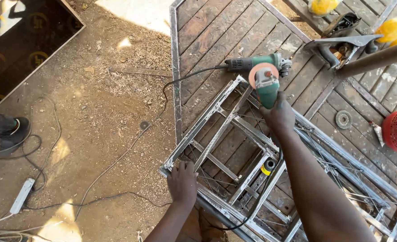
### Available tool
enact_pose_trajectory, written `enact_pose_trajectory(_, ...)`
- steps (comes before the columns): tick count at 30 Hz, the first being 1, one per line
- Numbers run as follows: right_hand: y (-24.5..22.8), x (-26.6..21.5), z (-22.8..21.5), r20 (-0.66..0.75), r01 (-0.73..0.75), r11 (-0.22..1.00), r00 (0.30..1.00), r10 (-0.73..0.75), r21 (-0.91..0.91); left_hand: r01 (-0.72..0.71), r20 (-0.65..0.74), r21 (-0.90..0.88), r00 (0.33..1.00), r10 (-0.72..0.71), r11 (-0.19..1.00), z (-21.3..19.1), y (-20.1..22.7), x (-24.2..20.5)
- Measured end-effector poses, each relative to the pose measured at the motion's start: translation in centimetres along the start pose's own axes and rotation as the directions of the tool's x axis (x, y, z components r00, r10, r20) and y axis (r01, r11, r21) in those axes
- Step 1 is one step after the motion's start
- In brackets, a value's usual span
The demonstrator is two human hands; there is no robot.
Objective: Using a handheld angle grinder to smooth out weld joints on a metal frame structure.
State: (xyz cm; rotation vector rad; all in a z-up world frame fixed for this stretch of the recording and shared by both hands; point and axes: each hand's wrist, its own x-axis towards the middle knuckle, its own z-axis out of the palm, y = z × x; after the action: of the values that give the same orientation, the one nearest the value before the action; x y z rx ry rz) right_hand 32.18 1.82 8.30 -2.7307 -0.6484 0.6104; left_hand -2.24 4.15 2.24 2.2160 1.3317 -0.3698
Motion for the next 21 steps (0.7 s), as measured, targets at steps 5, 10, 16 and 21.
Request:
enact_pose_trajectory(5, -1.4, -2.9, -2.3, 0.225, 0.012, 0.999, 0.974, -0.002, -0.040, 0.045, 0.054, -0.045, 0.998, -0.043, 0.998, -1.0, 0.3, 0.3)
enact_pose_trajectory(10, 0.9, -3.6, -1.1, 0.065, -0.076, 0.997, 0.995, 0.074, 0.028, 0.052, 0.052, -0.046, 0.997, -0.050, 0.998, -0.9, 0.6, 0.6)
enact_pose_trajectory(16, 1.5, -6.4, -1.9, 0.303, 0.095, 0.989, 0.951, -0.056, -0.116, 0.053, 0.025, -0.065, 0.998, -0.052, 0.996, -0.9, 0.7, 0.0)
enact_pose_trajectory(21, 0.9, -7.8, 0.4, 0.134, 0.072, 0.996, 0.989, -0.063, -0.061, 0.024, 0.028, 0.004, 0.999, -0.024, 1.000, 0.2, 0.1, 0.1)
